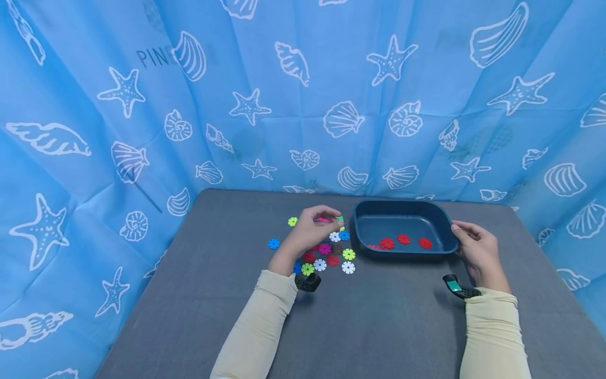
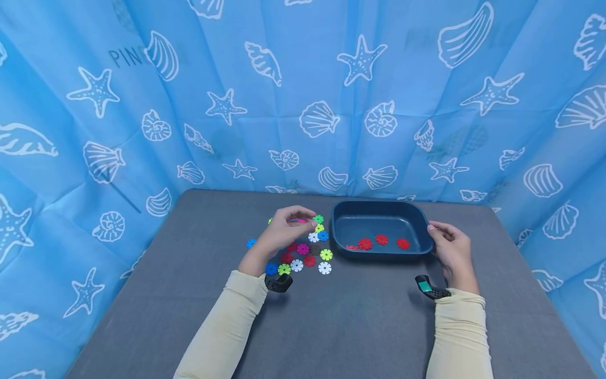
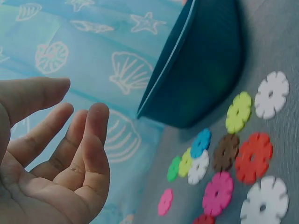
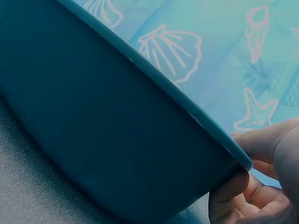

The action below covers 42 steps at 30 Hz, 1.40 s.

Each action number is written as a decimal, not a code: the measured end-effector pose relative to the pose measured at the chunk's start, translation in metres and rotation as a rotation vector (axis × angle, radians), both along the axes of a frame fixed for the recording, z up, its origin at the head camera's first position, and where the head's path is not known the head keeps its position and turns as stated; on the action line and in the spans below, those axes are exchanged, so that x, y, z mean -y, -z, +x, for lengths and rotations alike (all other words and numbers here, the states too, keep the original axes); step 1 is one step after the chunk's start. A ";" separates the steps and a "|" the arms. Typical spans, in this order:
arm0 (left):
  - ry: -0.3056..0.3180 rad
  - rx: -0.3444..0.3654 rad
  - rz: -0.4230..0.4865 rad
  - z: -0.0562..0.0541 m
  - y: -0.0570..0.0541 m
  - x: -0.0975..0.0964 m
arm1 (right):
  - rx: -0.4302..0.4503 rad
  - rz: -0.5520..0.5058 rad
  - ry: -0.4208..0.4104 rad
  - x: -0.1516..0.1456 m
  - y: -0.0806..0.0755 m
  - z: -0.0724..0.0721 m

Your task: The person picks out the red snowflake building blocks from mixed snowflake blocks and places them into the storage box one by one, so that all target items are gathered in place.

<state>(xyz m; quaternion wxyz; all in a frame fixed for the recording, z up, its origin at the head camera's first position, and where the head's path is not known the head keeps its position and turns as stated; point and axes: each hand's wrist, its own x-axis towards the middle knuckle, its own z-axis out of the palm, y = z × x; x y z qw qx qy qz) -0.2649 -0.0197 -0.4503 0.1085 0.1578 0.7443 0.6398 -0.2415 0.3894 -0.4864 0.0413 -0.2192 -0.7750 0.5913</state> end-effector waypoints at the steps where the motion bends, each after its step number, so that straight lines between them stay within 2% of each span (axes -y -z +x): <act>1: -0.001 0.004 0.005 0.001 0.000 0.003 | 0.001 0.001 0.001 0.000 0.000 0.000; 5: -0.016 0.010 0.012 0.003 0.003 0.014 | 0.004 -0.005 0.006 0.000 0.001 -0.001; 9: -0.036 0.011 0.012 0.005 0.006 0.024 | -0.009 -0.055 0.019 0.000 0.000 -0.001; 15: -0.062 0.014 -0.023 0.008 0.011 0.036 | -0.035 -0.105 0.019 0.000 0.000 0.000; 21: -0.069 -0.001 -0.062 0.011 0.019 0.047 | -0.037 -0.103 0.021 0.000 -0.001 0.000; 29: -0.083 0.020 -0.079 0.014 0.029 0.058 | -0.045 -0.102 0.015 0.000 0.000 0.001; 36: -0.079 0.012 -0.118 0.017 0.034 0.064 | -0.024 -0.047 0.009 0.001 0.000 0.000; 42: -0.078 -0.007 -0.168 0.018 0.041 0.068 | -0.042 -0.086 0.017 0.001 0.002 0.001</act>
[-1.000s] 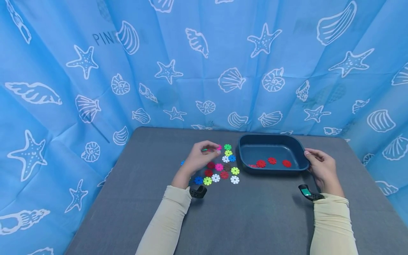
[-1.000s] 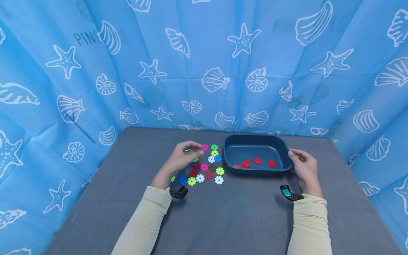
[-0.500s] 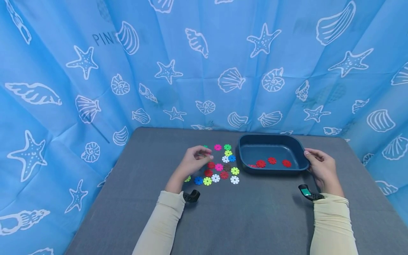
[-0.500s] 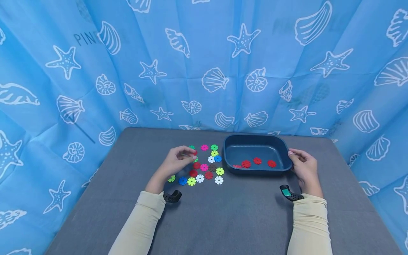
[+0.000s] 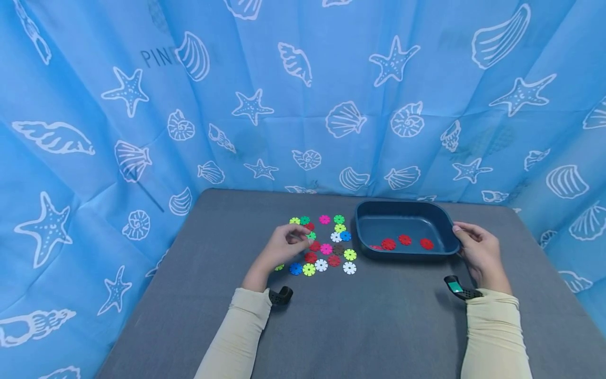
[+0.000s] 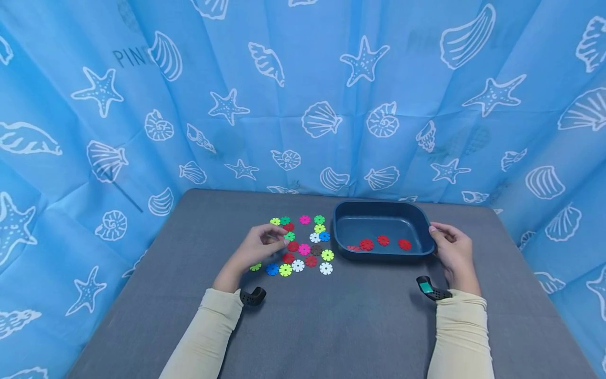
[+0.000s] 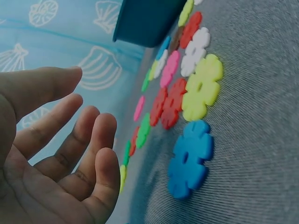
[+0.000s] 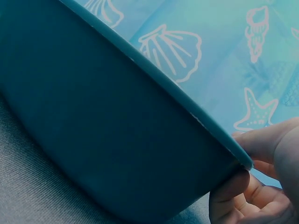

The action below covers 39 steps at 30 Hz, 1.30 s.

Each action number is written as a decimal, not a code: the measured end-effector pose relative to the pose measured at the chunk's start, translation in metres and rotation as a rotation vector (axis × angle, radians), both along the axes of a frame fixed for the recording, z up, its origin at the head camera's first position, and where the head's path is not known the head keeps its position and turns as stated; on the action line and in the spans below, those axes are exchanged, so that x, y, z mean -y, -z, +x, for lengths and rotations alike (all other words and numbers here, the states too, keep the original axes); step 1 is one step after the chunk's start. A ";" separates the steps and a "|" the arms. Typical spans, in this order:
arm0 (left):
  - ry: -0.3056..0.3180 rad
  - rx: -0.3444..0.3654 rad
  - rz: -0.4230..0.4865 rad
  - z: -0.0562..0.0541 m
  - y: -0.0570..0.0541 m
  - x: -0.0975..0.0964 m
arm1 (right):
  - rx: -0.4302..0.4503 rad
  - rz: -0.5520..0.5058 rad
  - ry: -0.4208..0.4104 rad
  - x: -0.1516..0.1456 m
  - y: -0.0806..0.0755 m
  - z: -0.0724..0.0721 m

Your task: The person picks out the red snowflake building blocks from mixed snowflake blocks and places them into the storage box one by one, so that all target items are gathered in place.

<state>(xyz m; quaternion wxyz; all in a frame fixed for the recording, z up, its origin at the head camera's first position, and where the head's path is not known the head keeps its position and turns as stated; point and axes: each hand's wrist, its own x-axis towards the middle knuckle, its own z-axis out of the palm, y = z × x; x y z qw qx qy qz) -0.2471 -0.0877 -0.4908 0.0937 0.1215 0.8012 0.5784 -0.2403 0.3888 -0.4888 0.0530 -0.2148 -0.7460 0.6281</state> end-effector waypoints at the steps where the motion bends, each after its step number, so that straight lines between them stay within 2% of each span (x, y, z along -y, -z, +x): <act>1: 0.000 -0.001 -0.012 0.000 0.001 0.001 | -0.004 -0.011 0.000 0.000 0.000 0.000; 7: 0.010 -0.027 -0.074 0.002 0.003 0.002 | -0.012 -0.044 0.013 0.000 0.002 -0.001; 12: 0.021 -0.050 -0.098 0.002 0.005 0.002 | 0.010 0.013 0.013 0.000 0.001 -0.003; 15: 0.026 -0.047 -0.104 0.002 0.006 0.002 | 0.023 0.039 0.012 0.000 0.001 -0.004; 27: 0.036 -0.035 -0.145 0.004 0.011 0.002 | 0.035 0.032 0.004 0.000 0.000 -0.002; 39: 0.074 -0.031 -0.187 0.005 0.013 0.002 | 0.040 0.062 0.010 0.000 0.000 -0.003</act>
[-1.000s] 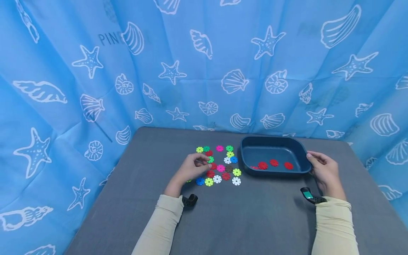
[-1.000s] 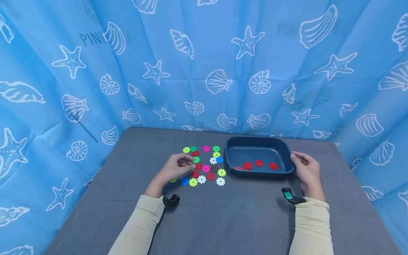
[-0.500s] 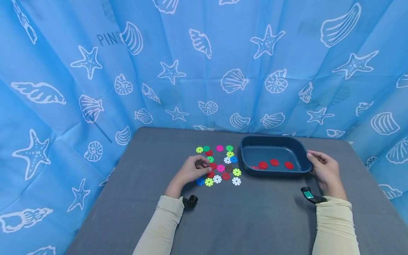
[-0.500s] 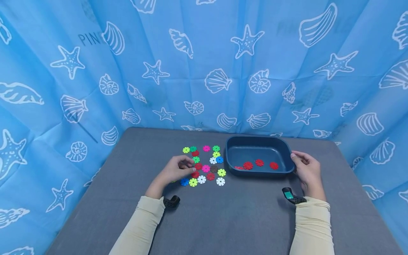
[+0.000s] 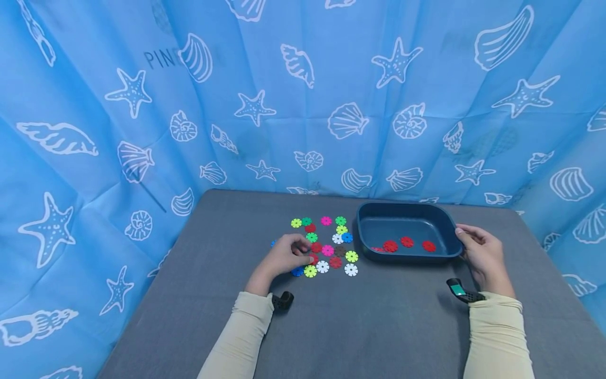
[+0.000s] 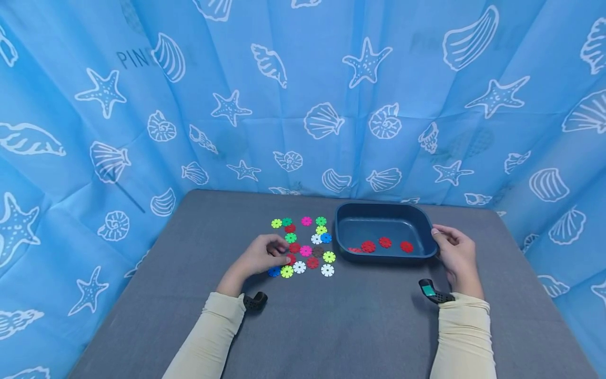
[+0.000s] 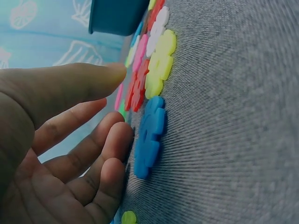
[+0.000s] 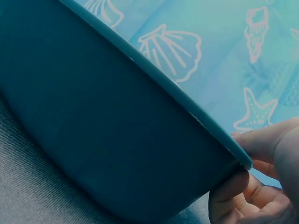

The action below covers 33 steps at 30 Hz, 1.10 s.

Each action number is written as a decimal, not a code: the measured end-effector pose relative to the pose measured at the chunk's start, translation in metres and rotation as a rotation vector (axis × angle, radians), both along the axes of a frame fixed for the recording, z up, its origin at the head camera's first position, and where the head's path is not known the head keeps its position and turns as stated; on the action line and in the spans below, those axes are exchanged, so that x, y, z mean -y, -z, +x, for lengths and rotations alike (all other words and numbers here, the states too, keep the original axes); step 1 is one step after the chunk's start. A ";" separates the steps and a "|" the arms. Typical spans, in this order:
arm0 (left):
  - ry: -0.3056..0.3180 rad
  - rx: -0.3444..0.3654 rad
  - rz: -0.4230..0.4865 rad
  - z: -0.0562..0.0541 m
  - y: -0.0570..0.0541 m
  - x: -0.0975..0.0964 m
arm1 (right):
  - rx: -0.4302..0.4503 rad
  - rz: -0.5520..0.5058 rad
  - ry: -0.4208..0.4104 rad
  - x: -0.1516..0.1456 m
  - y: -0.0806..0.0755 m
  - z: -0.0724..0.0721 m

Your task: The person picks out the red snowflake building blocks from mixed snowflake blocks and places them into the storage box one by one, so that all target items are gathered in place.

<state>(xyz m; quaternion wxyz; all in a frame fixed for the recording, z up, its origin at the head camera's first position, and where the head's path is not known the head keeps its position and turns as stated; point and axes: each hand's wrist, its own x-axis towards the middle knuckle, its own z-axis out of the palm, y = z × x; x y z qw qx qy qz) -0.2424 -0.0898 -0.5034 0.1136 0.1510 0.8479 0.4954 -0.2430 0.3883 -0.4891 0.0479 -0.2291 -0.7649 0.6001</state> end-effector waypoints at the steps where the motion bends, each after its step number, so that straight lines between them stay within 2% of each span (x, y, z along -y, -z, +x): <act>1: 0.001 0.003 -0.007 0.000 0.000 0.000 | 0.001 0.001 0.000 0.000 0.000 0.000; 13: 0.001 0.005 -0.043 0.001 0.003 -0.005 | -0.006 -0.061 0.008 -0.002 0.001 0.001; 22: -0.009 -0.019 -0.068 0.001 0.003 -0.008 | -0.010 -0.070 0.005 -0.001 0.002 0.001; 33: -0.013 -0.028 -0.133 0.002 0.003 -0.013 | -0.020 -0.104 0.016 -0.001 0.000 0.001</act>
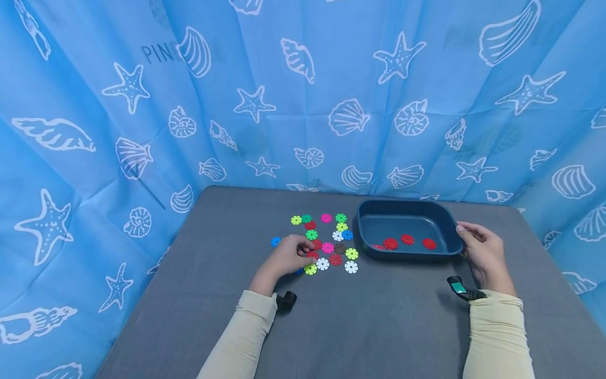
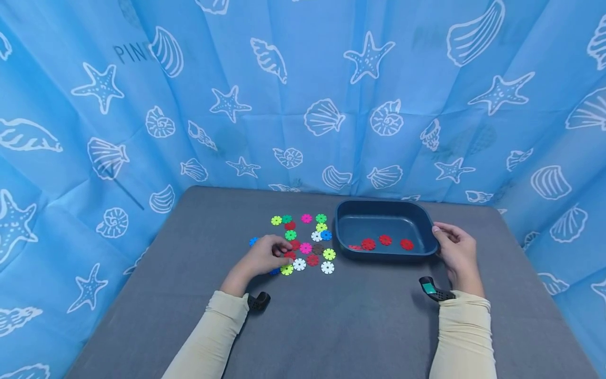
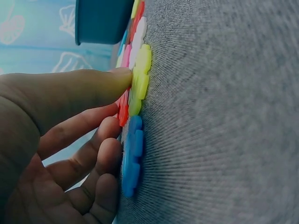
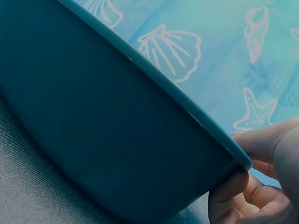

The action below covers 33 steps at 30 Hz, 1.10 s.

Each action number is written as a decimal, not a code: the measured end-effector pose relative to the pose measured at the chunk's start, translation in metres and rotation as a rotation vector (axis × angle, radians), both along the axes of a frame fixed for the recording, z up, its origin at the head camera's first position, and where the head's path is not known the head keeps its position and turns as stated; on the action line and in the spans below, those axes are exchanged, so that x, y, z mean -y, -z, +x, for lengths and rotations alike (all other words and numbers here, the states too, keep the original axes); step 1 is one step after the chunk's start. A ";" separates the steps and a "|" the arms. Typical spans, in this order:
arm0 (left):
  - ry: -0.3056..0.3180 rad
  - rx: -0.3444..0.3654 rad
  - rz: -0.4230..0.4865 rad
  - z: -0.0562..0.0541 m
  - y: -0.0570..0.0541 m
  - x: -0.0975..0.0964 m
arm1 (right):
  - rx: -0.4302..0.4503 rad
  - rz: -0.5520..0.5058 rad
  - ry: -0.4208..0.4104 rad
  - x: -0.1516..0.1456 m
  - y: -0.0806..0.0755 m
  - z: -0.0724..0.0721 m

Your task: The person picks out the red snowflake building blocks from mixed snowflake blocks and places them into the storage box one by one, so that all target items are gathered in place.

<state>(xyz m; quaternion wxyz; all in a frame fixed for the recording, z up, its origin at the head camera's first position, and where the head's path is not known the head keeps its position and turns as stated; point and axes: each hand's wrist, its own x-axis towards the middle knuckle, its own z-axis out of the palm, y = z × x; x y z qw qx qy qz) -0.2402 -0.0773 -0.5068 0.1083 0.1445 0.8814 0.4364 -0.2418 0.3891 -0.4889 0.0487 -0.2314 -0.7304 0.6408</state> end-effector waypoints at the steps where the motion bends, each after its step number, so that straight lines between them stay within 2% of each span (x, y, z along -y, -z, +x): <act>1: 0.001 -0.001 -0.004 0.000 0.000 0.000 | 0.000 -0.007 0.002 0.000 0.000 0.000; 15: 0.000 -0.015 -0.029 0.001 -0.002 -0.001 | 0.015 0.005 0.001 0.000 -0.001 -0.001; 33: -0.055 0.000 -0.044 0.004 -0.006 -0.005 | 0.021 0.008 0.001 0.002 -0.002 0.001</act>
